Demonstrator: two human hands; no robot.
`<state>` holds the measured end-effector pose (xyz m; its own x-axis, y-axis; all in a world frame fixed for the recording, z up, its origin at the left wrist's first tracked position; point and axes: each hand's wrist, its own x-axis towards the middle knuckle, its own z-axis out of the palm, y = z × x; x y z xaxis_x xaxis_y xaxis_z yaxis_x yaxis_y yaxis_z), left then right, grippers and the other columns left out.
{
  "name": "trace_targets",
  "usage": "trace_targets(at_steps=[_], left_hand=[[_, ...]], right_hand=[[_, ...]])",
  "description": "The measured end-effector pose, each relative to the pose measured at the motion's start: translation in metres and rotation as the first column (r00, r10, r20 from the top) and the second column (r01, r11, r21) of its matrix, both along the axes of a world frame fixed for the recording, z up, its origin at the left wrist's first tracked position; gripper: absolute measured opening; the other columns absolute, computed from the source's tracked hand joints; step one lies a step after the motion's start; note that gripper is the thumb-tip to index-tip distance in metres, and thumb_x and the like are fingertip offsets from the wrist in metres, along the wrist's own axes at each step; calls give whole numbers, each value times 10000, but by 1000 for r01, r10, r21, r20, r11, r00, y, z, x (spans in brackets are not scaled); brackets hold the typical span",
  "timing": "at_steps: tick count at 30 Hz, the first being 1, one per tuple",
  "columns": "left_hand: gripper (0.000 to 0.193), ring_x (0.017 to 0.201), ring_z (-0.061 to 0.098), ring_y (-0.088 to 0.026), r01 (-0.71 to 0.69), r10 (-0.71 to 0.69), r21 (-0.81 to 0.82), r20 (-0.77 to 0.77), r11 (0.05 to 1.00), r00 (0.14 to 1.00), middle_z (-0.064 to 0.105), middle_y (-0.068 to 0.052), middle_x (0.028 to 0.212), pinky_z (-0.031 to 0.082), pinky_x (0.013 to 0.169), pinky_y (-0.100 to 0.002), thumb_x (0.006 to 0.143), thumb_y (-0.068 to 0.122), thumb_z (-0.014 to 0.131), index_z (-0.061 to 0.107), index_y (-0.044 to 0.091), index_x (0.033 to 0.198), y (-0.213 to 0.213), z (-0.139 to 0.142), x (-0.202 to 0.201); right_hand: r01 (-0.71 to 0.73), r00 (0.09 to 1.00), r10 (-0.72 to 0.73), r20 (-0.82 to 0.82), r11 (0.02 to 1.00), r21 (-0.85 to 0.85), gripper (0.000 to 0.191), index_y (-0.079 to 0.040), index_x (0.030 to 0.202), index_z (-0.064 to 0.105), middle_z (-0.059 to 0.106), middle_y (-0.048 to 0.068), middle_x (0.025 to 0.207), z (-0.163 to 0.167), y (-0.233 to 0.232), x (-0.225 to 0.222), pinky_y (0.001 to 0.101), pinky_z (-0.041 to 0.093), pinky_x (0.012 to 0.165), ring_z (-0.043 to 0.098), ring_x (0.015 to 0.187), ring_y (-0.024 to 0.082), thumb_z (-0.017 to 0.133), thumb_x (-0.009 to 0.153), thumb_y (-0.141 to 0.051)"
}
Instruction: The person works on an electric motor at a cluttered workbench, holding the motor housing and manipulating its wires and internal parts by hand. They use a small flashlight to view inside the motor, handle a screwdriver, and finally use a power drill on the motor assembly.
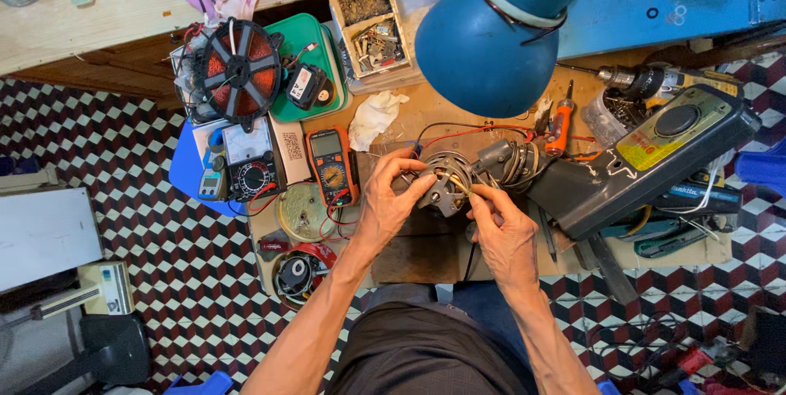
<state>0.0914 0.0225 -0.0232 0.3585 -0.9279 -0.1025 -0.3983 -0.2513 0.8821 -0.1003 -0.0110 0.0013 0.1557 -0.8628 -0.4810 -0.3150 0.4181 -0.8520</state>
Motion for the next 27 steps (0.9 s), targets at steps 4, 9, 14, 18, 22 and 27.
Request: trace_targets(at_steps=[4,9,14,18,22,27], left_hand=[[235,1226,624,-334,172,-152,-89,199,981,968,661,-161,1311,494,1029,-409,873,187,797,740,69,1069,-7,16,-7],[220,1140,674,-262,296,-298,45,44,954,954,728,-98,1176,531,968,-378,905,177,772,719,52,1079,-25,24,-8],[219,1018,701,-237,259,-266,108,54,960,962,728,-73,1087,549,852,-367,890,179,779,705,45,1046,-31,27,-14],[215,1005,705,-252,203,-215,103,125,974,969,725,-77,1063,550,836,-367,892,175,775,691,49,1044,-28,29,-22],[207,1010,688,-270,178,-185,51,232,983,955,719,-78,1070,539,855,-379,910,175,773,681,60,1056,-26,28,-31],[198,1032,663,-281,119,-120,19,269,993,956,711,-81,1085,521,898,-394,905,167,774,664,58,1028,-25,25,-39]], right_hand=[[65,998,-65,11,997,-36,251,-46,1174,725,705,28,755,-4,9,-14,223,468,497,572,550,56,624,985,-177],[178,974,-197,108,971,161,235,-8,1092,731,708,24,796,-22,25,-33,219,425,495,566,575,53,614,1000,-190],[287,952,-297,74,949,130,239,20,1010,732,718,43,801,-37,33,-39,223,453,555,592,630,68,640,1004,-200],[292,955,-290,-53,956,17,249,26,975,699,714,48,785,-39,40,-46,225,502,623,630,673,82,655,1010,-217],[315,949,-315,-19,949,-2,242,36,1016,632,727,98,843,-49,38,-45,244,512,700,669,770,109,677,1011,-202],[324,787,-508,351,823,466,316,-34,1162,635,727,141,1114,-60,26,-44,319,517,889,686,1000,188,620,944,-261]])
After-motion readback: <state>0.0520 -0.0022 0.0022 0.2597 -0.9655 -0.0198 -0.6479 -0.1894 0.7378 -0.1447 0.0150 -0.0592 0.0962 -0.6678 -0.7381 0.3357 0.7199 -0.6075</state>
